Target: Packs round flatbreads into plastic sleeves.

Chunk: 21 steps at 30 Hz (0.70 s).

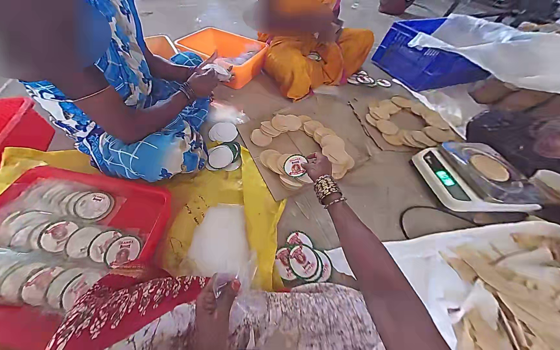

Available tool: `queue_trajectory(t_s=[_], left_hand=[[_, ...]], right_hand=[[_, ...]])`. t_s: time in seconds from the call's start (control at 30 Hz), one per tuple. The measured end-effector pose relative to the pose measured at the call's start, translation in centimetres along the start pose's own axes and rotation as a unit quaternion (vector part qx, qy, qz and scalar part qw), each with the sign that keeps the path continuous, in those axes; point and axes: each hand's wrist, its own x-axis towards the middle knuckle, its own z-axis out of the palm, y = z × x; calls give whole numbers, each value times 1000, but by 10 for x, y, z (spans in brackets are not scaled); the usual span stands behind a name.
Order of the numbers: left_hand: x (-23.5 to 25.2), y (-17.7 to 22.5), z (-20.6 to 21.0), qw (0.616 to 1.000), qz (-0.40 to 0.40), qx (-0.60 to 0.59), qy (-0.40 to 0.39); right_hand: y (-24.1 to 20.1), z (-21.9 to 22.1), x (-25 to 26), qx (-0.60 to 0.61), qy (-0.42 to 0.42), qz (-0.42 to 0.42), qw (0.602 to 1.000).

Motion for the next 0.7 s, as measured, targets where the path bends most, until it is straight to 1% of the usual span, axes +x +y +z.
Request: queue_trajectory(t_s=[0.07, 0.17, 0.23, 0.3, 0.33, 0.4, 0.43, 0.47, 0.5, 0.53, 0.57, 0.6, 0.63, 0.67, 0.7], left_hand=[[1, -1, -1, 1000, -26, -11, 1], [0, -2, -1, 999, -37, -23, -4], [0, -3, -1, 998, -41, -35, -10], [-1, -4, -1, 998, -43, -44, -13], [-2, -5, -1, 998, -45, -48, -11], [-2, -5, 0, 998, -50, -49, -4], [-2, -5, 0, 997, -53, -48, -1], [-2, -4, 0, 997, -56, -47, 4], [-2, -4, 0, 997, -59, -48, 9], [-2, -4, 0, 997, -60, -50, 11], [-3, -5, 0, 997, -59, -52, 11], [-4, -5, 0, 997, -54, -49, 8], [-5, -6, 0, 998, -51, -43, 4], [-5, -6, 1, 998, -48, -32, 1], [-6, -7, 1, 999, -44, -16, -3]], right_hand=[[-6, 14, 20, -83, -23, 7, 996], [-9, 35, 39, -210, -65, 4, 976], [-7, 49, 49, -253, -87, -10, 963], [7, 69, 65, -292, -75, -28, 953], [7, 72, 66, -299, -80, -20, 951], [-8, 60, 56, -290, -102, 11, 952], [-24, 44, 49, -282, -135, 35, 949], [-42, 28, 44, -299, -184, 57, 935], [-46, 23, 44, -301, -192, 55, 932], [-35, 31, 51, -295, -153, 28, 943], [-8, 52, 62, -271, -49, -36, 961], [12, 70, 70, -261, 48, -103, 959], [19, 75, 69, -247, 106, -154, 951], [-7, 51, 51, -258, -9, -109, 960], [-24, 36, 37, -252, -67, -93, 961]])
